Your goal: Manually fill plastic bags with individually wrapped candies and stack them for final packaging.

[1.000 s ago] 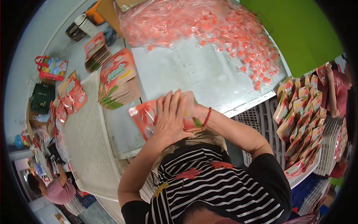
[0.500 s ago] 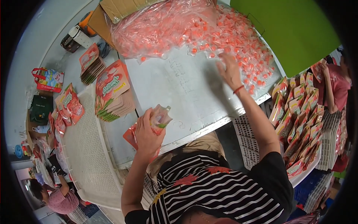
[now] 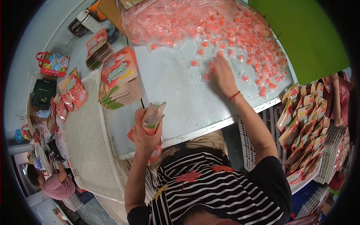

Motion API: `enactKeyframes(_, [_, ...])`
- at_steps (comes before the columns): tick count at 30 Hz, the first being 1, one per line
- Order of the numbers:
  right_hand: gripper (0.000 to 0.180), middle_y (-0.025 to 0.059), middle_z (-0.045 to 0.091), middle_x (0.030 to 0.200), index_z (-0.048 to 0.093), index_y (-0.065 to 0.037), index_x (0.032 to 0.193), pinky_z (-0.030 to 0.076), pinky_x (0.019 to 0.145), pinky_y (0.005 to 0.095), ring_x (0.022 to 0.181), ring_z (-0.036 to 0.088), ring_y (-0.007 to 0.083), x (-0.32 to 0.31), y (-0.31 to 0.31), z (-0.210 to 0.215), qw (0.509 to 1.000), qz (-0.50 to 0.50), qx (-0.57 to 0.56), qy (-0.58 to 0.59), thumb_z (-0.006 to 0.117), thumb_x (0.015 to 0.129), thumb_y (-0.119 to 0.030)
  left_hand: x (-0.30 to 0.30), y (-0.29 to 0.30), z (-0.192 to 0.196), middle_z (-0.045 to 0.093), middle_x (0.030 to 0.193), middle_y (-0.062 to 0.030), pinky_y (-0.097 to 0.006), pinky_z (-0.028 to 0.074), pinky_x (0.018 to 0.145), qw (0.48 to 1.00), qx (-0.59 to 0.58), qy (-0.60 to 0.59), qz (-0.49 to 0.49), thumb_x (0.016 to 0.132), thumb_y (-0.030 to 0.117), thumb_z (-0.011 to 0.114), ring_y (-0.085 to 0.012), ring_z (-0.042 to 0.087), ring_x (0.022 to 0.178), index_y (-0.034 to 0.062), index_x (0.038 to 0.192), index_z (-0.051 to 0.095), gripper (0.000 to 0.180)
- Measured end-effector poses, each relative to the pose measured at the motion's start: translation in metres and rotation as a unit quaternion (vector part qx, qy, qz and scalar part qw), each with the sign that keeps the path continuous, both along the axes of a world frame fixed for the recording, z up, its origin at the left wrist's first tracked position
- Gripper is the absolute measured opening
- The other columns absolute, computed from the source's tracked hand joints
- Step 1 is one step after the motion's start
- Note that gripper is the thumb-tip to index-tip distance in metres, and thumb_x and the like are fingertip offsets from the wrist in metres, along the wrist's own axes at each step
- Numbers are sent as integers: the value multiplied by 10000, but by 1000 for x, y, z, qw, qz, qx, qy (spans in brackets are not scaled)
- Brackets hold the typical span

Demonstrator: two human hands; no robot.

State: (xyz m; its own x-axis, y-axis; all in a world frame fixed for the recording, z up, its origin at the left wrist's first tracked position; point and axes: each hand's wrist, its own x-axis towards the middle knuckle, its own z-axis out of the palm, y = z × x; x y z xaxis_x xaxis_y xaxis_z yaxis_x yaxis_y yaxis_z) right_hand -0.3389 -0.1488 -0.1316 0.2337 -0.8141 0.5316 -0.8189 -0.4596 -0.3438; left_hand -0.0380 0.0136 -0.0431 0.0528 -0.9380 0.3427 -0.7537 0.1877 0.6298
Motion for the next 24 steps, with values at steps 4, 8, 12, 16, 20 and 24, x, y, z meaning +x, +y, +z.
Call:
enactKeyframes(4, [421, 128, 582, 1158, 502, -7, 1204, 453, 914, 360, 1071, 570, 255, -66, -18, -1, 752, -23, 183, -633, 429, 969, -350, 7, 7, 4, 625, 1029, -201, -367, 524, 807, 998, 27, 22, 48, 699, 51, 748, -301, 653, 937, 70, 1356, 333, 777])
enactKeyframes(8, [464, 156, 590, 1135, 507, 25, 1157, 446, 939, 364, 1062, 577, 268, -88, -20, 0, 639, -25, 207, -741, 348, 997, -380, 15, 13, -1, 629, 1016, -203, -363, 527, 797, 998, 26, 36, 54, 693, 48, 747, -292, 656, 931, 70, 1360, 327, 789])
enactKeyframes(12, [450, 168, 577, 1186, 478, 22, 1219, 430, 966, 394, 1112, 558, 301, -86, -9, -5, 716, -52, 191, -670, 361, 992, -348, 14, 10, 7, 630, 1017, -202, -364, 527, 800, 995, 53, 45, 77, 693, 44, 747, -290, 653, 942, 69, 1365, 315, 800])
enactKeyframes(16, [542, 181, 500, 1293, 451, -56, 1314, 366, 1000, 428, 1205, 474, 344, -34, 12, 13, 943, -81, 145, -290, 470, 927, -436, 21, 11, 1, 638, 1011, -201, -360, 526, 804, 997, 27, 33, 65, 688, 47, 755, -287, 653, 946, 69, 1369, 313, 813])
enactKeyframes(20, [628, 200, 406, 1369, 441, -113, 1345, 302, 1027, 510, 1284, 355, 395, 8, 12, 19, 995, -87, 31, 29, 552, 854, -488, 18, 5, 3, 639, 1015, -199, -359, 523, 810, 998, 19, 34, 54, 688, 60, 761, -293, 653, 950, 63, 1370, 314, 815])
enactKeyframes(24, [565, 184, 411, 1338, 524, -148, 1260, 284, 982, 576, 1270, 330, 425, 56, 23, 35, 986, -50, 112, 109, 613, 811, -479, 17, 3, 7, 638, 1013, -200, -359, 522, 812, 999, 3, 3, 52, 696, 59, 756, -295, 652, 945, 58, 1371, 309, 809])
